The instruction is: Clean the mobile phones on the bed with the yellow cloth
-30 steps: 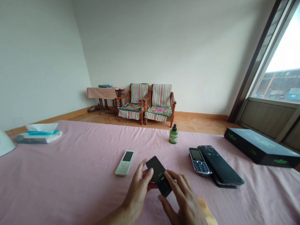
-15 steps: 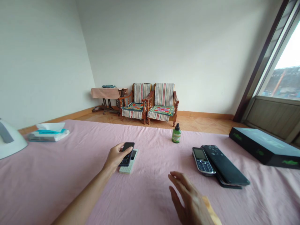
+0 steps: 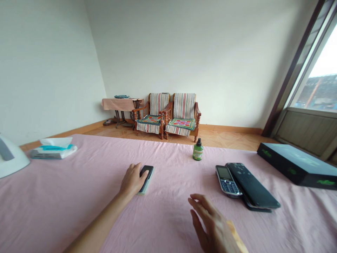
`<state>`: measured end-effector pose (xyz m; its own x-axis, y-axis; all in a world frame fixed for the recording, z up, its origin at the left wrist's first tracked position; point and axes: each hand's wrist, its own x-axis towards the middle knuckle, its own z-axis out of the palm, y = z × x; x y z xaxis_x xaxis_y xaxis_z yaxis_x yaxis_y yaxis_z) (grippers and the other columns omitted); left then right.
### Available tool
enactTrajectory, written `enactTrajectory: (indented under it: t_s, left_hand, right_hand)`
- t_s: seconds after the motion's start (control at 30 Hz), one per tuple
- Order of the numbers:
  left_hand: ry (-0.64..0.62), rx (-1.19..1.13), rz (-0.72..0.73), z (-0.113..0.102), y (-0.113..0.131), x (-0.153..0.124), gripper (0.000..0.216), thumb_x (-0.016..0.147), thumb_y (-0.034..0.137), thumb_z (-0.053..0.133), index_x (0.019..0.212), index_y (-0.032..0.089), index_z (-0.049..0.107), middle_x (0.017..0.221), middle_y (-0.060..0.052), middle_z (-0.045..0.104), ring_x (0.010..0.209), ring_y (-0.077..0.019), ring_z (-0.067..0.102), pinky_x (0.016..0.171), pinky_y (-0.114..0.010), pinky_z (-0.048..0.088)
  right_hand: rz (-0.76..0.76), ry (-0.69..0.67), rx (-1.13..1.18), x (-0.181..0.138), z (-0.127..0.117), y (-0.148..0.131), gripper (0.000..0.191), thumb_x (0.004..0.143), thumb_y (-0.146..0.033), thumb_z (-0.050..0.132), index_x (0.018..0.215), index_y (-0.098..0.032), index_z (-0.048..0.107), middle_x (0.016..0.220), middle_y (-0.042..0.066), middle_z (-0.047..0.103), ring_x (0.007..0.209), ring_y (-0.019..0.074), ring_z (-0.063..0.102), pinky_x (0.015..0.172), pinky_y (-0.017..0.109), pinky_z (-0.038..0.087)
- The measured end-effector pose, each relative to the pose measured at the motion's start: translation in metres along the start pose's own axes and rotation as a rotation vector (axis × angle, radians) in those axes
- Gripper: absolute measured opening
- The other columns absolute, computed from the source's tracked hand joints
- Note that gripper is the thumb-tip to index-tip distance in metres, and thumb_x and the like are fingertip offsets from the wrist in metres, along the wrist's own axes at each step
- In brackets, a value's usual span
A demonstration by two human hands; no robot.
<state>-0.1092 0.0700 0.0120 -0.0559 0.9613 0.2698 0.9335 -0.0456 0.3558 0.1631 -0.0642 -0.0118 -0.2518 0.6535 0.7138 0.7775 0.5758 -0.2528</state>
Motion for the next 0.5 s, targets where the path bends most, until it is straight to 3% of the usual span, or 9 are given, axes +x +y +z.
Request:
enactTrajectory:
  t_s: [0.13, 0.2, 0.5]
  left_hand:
    - [-0.058, 0.135, 0.058, -0.003, 0.01, -0.013, 0.074, 0.081, 0.049, 0.055, 0.139, 0.009, 0.035, 0.12, -0.018, 0.054, 0.113, -0.0319, 0.05, 0.087, -0.037, 0.043]
    - [-0.094, 0.189, 0.079, -0.004, 0.015, -0.02, 0.082, 0.077, 0.049, 0.059, 0.142, 0.011, 0.029, 0.12, -0.018, 0.054, 0.109, -0.033, 0.052, 0.083, -0.037, 0.044]
    - [-0.142, 0.34, 0.114, -0.006, 0.024, -0.025, 0.065, 0.085, 0.025, 0.05, 0.145, 0.014, 0.027, 0.114, -0.016, 0.059, 0.106, -0.029, 0.054, 0.082, -0.035, 0.043]
  right_hand:
    - [0.009, -0.039, 0.008, 0.0, 0.0, 0.0, 0.026, 0.091, -0.016, 0.042, 0.111, -0.017, 0.059, 0.106, 0.012, 0.065, 0.091, 0.0181, 0.068, 0.075, 0.024, 0.058]
    - [0.012, -0.065, 0.017, 0.0, -0.001, 0.0, 0.025, 0.091, -0.015, 0.042, 0.11, -0.017, 0.059, 0.106, 0.012, 0.065, 0.092, 0.0176, 0.067, 0.076, 0.024, 0.057]
    - [0.035, -0.085, 0.074, 0.004, -0.002, -0.002, 0.025, 0.092, -0.017, 0.04, 0.104, -0.019, 0.062, 0.101, 0.01, 0.066, 0.087, 0.0164, 0.068, 0.075, 0.023, 0.057]
